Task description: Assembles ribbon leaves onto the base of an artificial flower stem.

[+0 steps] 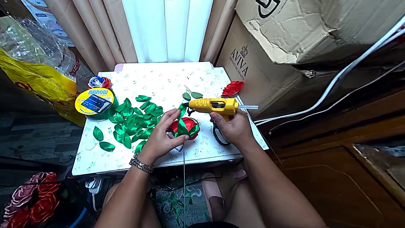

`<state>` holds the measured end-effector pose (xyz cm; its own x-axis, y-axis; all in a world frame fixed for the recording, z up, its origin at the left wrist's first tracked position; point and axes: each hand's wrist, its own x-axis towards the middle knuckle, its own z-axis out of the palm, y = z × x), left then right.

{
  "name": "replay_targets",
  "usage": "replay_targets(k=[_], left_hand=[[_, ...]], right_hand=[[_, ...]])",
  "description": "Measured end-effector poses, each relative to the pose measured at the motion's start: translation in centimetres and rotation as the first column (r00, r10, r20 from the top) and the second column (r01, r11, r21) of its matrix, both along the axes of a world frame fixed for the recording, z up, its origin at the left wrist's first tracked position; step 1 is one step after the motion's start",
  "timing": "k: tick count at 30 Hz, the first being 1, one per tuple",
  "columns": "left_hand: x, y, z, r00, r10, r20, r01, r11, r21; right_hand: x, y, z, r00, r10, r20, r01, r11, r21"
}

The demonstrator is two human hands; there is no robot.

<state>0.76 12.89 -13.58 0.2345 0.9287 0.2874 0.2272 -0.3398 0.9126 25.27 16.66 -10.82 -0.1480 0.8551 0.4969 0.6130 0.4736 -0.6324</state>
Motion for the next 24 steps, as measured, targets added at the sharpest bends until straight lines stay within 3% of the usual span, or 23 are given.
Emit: replay_targets(k=[18,24], left_hand=[[-0.4,-0.1,0.0,1.0,0.022,0.003,-0.022,1.0,0.005],[-0.5,0.1,0.0,0.999,0.022,0.025,-0.023,1.0,0.012]], right_hand=[[0.6,0.1,0.2,0.993,-0.048,0.108,0.042,0.998,0.051],[1.1,0.3,0.1,0.977,-0.06,0.206,0.028,0.988,0.154]])
